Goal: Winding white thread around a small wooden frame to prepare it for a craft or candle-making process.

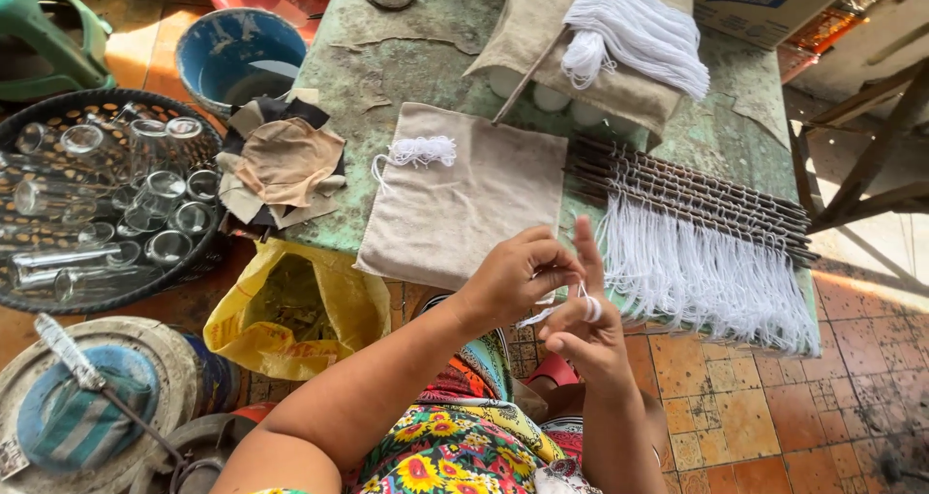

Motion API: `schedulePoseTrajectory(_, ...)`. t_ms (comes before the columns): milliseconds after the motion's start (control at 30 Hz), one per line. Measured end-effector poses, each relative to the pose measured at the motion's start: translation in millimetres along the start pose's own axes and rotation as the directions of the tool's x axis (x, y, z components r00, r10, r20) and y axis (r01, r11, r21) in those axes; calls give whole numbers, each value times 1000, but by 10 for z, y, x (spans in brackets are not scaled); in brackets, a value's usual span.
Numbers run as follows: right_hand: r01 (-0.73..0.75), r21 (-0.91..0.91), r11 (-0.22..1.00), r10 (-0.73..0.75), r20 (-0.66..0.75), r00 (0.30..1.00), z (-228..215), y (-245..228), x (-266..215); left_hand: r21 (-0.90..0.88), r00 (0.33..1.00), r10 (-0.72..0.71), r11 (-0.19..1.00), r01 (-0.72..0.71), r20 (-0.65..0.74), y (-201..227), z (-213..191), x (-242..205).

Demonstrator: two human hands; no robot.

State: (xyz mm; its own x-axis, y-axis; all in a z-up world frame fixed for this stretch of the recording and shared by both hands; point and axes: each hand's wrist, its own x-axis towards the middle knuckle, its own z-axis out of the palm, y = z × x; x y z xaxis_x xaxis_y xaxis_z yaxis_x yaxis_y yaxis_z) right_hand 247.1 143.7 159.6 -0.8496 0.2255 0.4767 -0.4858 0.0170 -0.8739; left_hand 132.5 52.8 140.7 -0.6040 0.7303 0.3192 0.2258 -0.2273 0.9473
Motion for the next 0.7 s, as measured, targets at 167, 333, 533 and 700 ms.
schedulePoseTrajectory(167,177,267,947,-62,-389,919,-487,17,-105,10,976,-142,990,143,163,-248,-354,112)
schedulePoseTrajectory(333,220,221,950,-48,-591,805,-1064,-118,-304,440,962,-101,873,209,-255,-1188,-1319,560)
schedulePoseTrajectory(533,63,-110,992,-113,-530,841,-547,-259,-88,869,926,-70,326,372,-371,-1654,-1763,766)
schedulePoseTrajectory(700,-321,-266,909,187,-428,884,-519,423,-82,560,955,-295,790,250,-11,-650,-1127,662)
